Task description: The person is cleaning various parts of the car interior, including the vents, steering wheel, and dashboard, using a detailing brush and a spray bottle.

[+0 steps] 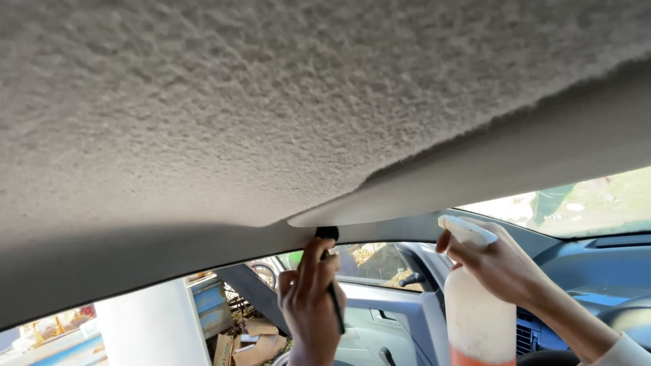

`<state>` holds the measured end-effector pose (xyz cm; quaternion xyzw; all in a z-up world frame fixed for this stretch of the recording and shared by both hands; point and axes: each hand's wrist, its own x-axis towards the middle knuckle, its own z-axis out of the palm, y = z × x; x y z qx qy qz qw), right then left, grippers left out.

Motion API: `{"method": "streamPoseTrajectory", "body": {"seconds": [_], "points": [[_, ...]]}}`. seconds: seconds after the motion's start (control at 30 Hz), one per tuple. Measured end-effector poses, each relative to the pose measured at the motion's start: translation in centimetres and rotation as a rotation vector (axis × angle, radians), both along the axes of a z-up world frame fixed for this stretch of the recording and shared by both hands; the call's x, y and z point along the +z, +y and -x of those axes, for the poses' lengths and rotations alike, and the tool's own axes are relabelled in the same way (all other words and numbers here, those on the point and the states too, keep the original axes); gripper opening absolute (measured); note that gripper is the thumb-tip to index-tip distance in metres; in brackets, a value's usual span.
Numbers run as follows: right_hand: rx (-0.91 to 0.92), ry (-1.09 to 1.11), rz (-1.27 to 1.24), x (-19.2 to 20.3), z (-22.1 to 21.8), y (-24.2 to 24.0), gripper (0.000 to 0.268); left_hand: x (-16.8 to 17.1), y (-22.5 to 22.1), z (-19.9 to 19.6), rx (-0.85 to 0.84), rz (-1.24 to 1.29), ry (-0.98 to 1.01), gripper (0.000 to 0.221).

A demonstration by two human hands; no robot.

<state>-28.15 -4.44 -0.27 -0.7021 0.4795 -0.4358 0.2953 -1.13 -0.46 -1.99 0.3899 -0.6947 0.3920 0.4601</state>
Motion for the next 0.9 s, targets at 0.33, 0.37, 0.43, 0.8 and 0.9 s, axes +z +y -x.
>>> {"method": "streamPoseTrajectory", "body": {"seconds": [0.33, 0.37, 0.43, 0.8, 0.9], "points": [[0.154, -0.031, 0.166, 0.0, -0.2, 0.7, 0.063, -2.7, -2.4, -2.0, 0.102, -0.056, 0.063, 0.022], [0.149, -0.045, 0.165, -0.1, -0.2, 1.3, 0.063, -3.1, -2.3, -1.2, 0.099, -0.058, 0.049, 0.022], [0.029, -0.026, 0.142, 0.4, 0.0, 1.5, 0.06, -3.4, -3.0, 0.6, 0.035, -0.031, -0.095, 0.027], [0.216, -0.229, 0.182, -3.7, 2.2, -3.2, 0.057, -2.7, -6.8, 6.8, 0.004, 0.0, -0.164, 0.027], [0.045, -0.207, 0.173, -3.1, 2.6, -3.8, 0.056, -2.0, -5.7, 6.3, 0.057, -0.115, -0.213, 0.025]]}}
